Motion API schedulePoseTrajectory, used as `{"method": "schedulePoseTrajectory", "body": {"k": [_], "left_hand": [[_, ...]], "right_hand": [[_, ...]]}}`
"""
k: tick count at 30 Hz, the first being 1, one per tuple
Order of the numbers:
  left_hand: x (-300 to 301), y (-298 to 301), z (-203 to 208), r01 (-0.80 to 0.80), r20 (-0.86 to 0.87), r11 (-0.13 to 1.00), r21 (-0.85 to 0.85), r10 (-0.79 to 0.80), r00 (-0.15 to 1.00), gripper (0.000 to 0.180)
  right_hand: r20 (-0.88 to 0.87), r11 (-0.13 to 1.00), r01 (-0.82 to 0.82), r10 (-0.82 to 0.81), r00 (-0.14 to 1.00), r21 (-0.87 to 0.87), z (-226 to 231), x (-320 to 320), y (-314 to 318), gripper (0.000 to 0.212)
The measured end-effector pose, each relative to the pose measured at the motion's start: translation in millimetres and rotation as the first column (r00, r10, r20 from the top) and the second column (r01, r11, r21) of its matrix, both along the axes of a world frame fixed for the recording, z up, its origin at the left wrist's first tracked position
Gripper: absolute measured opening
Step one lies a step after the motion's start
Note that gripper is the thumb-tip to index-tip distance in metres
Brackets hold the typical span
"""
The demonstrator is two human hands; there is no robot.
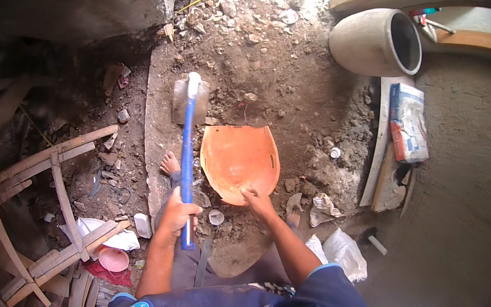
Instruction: The person fills a plastic bucket with dirt by hand from a white bag, and later uses a spade to shovel loose dirt into the bucket.
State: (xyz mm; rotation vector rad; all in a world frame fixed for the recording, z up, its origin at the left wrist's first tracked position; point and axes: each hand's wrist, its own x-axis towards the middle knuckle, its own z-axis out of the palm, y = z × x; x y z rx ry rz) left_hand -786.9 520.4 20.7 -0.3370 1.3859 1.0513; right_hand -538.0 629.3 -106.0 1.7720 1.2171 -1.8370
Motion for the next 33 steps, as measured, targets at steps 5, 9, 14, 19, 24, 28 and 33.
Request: {"method": "schedulePoseTrajectory", "body": {"k": [5, 9, 14, 19, 24, 28, 33], "left_hand": [[14, -11, 0, 0.247, -0.050, 0.966, -0.082, -0.252, 0.967, 0.057], [30, -23, -3, 0.353, -0.074, 0.920, -0.172, -0.369, 0.926, 0.061], [57, -20, 14, 0.393, -0.121, 0.881, -0.265, -0.435, 0.892, 0.074], [156, -12, 49, 0.432, -0.366, 0.811, -0.394, -0.570, 0.736, 0.069], [180, 49, 31, 0.221, 0.005, 0.968, -0.116, -0.221, 0.975, 0.049], [126, 197, -34, 0.267, 0.038, 0.959, 0.092, -0.272, 0.962, 0.026], [55, 391, -210, 0.184, -0.313, 0.919, 0.350, -0.071, 0.947, 0.024]], "right_hand": [[-0.116, 0.940, 0.108, -0.153, 0.981, -0.323, 1, -146, 16, 0.060], [0.000, 0.844, 0.338, -0.371, 0.928, -0.416, -93, -208, 9, 0.036], [0.029, 0.795, 0.492, -0.516, 0.856, -0.354, -128, -213, 1, 0.009], [-0.128, 0.867, 0.391, -0.445, 0.886, -0.308, -1, -154, 72, 0.020], [-0.293, 0.931, 0.366, -0.353, 0.889, -0.011, 53, -145, 219, 0.027], [-0.421, 0.922, 0.353, -0.260, 0.869, 0.159, 34, -187, 374, 0.025], [-0.381, 0.893, 0.145, 0.032, 0.924, 0.426, -73, -273, 566, 0.053]]}}
